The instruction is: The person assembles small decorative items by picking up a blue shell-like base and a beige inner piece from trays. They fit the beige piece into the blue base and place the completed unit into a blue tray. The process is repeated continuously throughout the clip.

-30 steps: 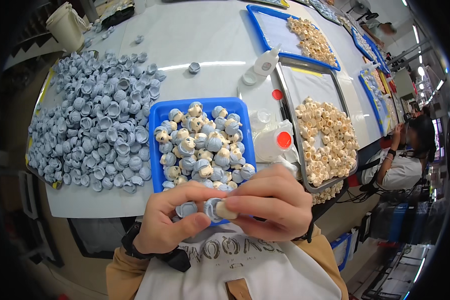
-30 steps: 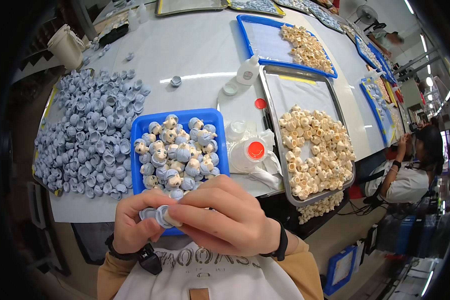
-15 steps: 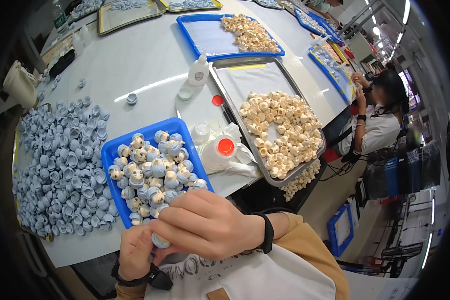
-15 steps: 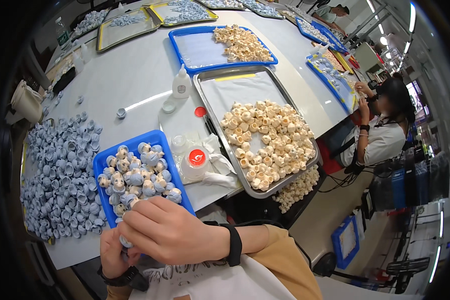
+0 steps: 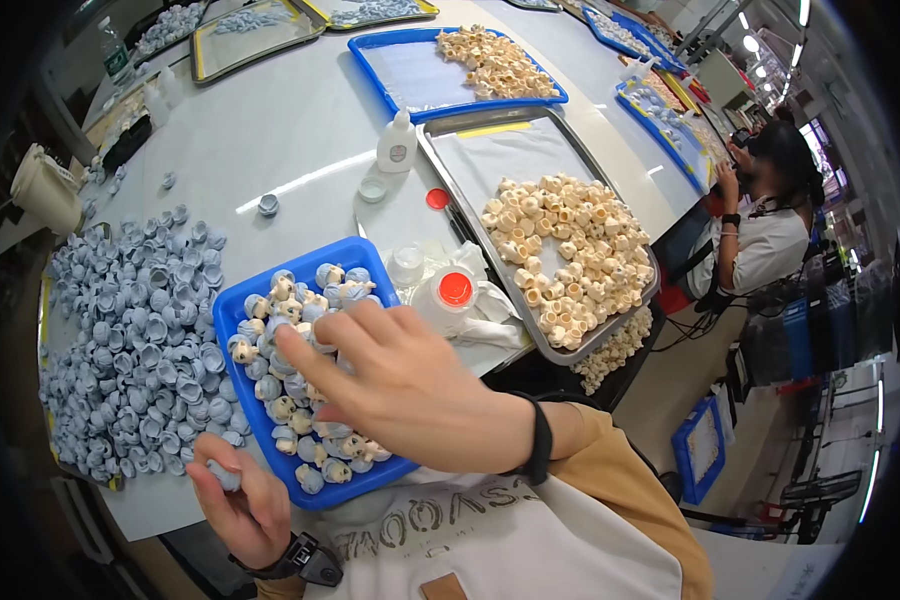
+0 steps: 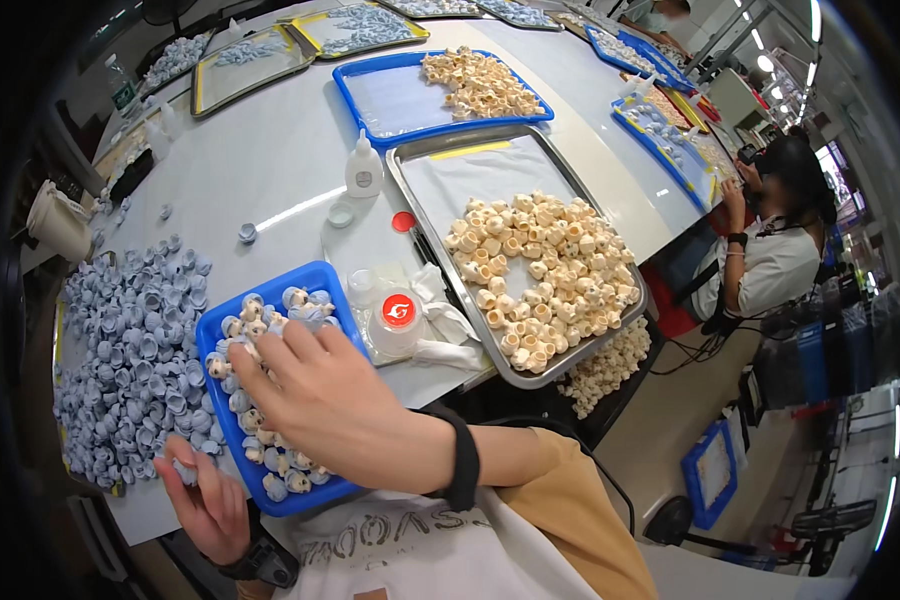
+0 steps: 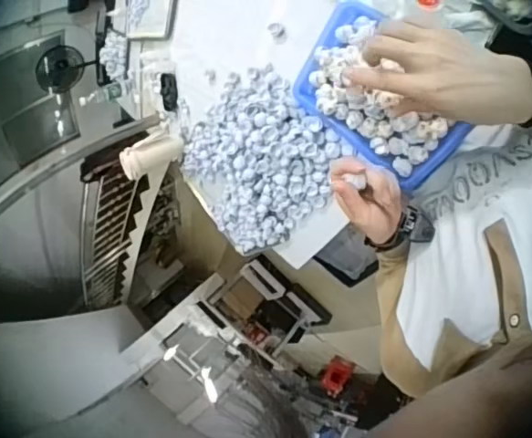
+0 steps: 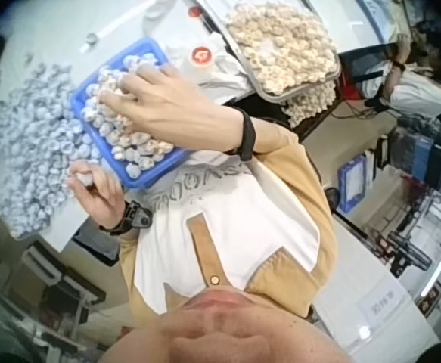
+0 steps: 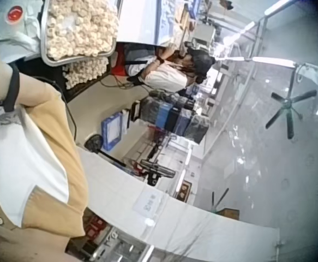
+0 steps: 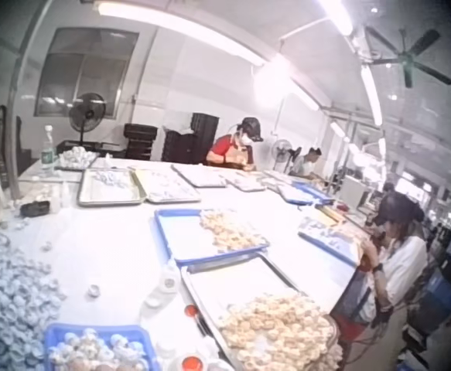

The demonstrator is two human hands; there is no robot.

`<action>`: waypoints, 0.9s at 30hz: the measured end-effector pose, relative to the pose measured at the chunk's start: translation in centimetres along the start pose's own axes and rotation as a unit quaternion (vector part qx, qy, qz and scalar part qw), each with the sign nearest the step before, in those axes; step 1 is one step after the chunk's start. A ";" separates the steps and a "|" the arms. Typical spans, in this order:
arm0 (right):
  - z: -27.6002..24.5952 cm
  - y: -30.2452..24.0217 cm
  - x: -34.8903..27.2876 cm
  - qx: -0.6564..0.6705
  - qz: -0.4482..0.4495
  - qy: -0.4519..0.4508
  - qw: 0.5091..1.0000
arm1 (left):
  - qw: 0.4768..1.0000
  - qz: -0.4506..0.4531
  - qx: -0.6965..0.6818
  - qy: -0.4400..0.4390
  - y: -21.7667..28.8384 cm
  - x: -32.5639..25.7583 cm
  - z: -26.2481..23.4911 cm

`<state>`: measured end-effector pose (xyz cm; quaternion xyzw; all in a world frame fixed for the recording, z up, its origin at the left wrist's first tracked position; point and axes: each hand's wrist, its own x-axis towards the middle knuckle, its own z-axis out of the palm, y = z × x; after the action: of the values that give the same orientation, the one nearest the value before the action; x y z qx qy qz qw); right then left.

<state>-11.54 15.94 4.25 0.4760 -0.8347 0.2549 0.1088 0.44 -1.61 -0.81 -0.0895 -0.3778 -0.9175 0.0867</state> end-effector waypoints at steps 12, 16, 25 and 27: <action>-8.5 11.1 -8.4 -0.190 0.263 -0.047 0.945 | 0.979 -0.034 0.110 0.166 0.5 0.8 2.0; -6.4 13.4 -9.4 -0.152 0.275 -0.124 0.941 | 0.978 -0.035 -0.030 0.204 0.3 1.0 1.8; -6.4 13.4 -9.2 -0.139 0.259 -0.096 0.951 | 0.967 -0.139 -0.169 0.133 1.2 1.0 0.5; -6.3 13.6 -9.1 -0.139 0.254 -0.081 0.954 | 0.986 -0.138 -0.029 0.084 1.1 0.7 0.7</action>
<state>-18.75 31.67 1.32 0.2473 -0.9612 0.1162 0.0379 0.04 -1.96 0.54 0.0386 -0.3508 -0.9356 -0.0114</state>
